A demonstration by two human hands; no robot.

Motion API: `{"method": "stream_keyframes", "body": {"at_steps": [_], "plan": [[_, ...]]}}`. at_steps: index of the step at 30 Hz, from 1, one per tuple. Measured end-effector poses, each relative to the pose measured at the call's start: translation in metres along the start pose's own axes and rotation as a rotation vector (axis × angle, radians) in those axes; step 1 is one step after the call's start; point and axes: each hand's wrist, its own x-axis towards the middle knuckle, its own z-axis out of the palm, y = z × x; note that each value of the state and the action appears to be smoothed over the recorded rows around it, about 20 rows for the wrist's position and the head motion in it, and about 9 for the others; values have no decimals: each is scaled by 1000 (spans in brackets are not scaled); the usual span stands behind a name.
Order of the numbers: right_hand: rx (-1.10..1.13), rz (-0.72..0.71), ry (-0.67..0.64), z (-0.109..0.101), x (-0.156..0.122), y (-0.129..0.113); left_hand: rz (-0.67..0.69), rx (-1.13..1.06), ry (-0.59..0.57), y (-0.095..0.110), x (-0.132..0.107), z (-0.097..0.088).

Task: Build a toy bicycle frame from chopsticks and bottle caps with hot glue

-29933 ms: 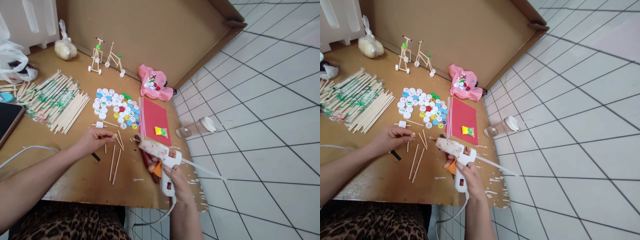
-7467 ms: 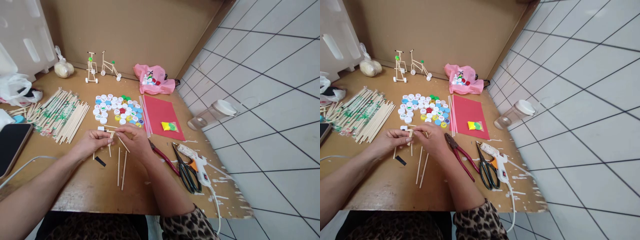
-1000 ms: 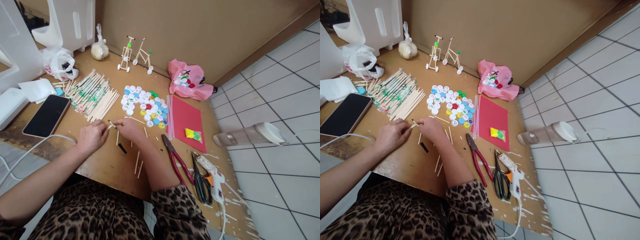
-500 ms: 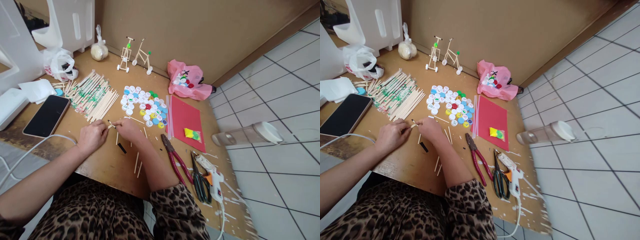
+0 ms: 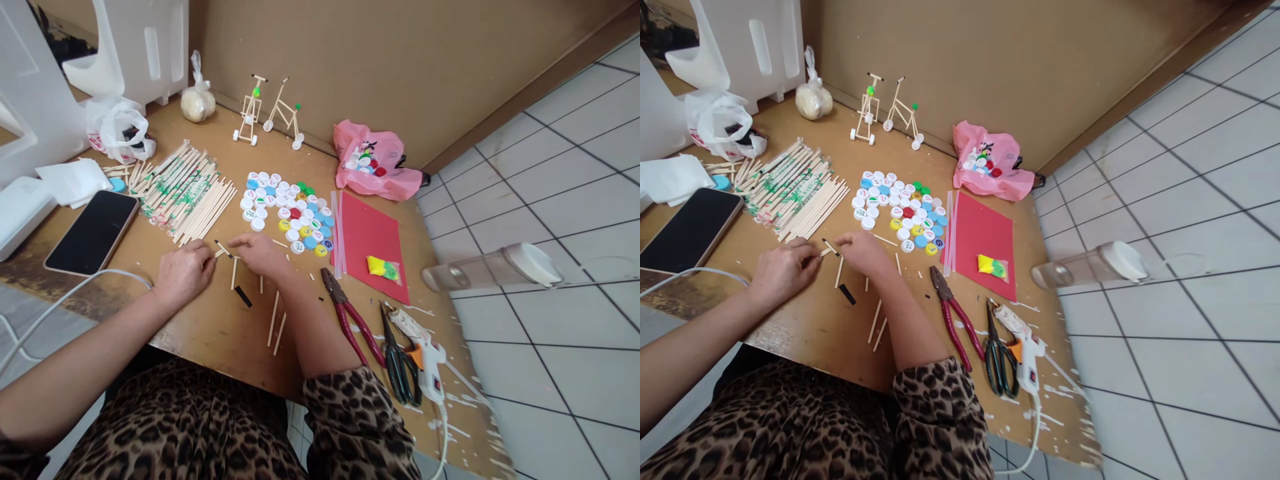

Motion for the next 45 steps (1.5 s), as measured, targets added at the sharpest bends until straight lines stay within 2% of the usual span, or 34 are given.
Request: {"method": "stream_keyframes", "body": {"at_steps": [24,27,30,36,41,45], "plan": [[-73,-19,-17,3,0,-4,3,7,5,-2,0,3],[-54,5,18,3,-3,-3,-5,-12,29,-3,-1,4],[-24,38,98,-1,-11,0,4,-104,102,-8,-2,7],[6,25,227,-9,-37,21,57,-467,312,-24,1,11],[-44,-81,316,-5,-51,39,134,-656,588,-25,2,10],[-96,-205,337,2,-49,45,185,-741,656,-19,2,4]]}}
